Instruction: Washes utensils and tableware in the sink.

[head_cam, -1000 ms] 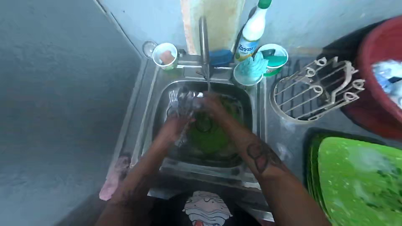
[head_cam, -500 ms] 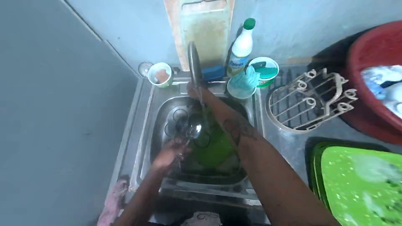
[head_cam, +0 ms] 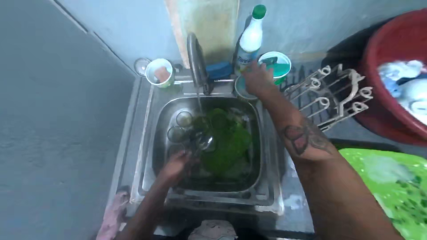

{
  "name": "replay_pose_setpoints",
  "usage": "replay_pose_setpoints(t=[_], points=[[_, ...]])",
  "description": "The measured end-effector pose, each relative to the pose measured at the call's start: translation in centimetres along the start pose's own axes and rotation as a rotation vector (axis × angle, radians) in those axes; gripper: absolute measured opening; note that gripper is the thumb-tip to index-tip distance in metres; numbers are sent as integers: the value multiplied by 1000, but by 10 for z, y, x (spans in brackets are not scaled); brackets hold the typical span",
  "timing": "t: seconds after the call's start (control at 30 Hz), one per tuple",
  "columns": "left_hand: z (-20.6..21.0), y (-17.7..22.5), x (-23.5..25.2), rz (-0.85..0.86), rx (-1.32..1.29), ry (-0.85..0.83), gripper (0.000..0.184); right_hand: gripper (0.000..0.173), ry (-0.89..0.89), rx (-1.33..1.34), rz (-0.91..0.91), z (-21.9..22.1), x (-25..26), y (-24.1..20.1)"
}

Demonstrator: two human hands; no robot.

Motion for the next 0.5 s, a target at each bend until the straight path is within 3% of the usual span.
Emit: replay_pose_setpoints(t=[0.13, 0.3, 0.4, 0.5], points=[[8, 5, 3, -15, -16, 2, 34, 40, 103, -7, -82, 1, 8, 14], [7, 7, 3, -10, -24, 43, 26, 47, 133, 268, 106, -48, -4, 28], [7, 7, 7, 14, -17, 36, 25, 55, 45, 217, 118, -27, -6, 25], [9, 8, 8, 4, 41, 10, 32, 61, -101, 181, 13, 19, 2, 20]])
Point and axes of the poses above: each hand's wrist, its own x-axis towards the middle knuckle, its own z-axis out of the palm, y = z × x, the point moved 10 cm from there along x, towards the middle knuckle
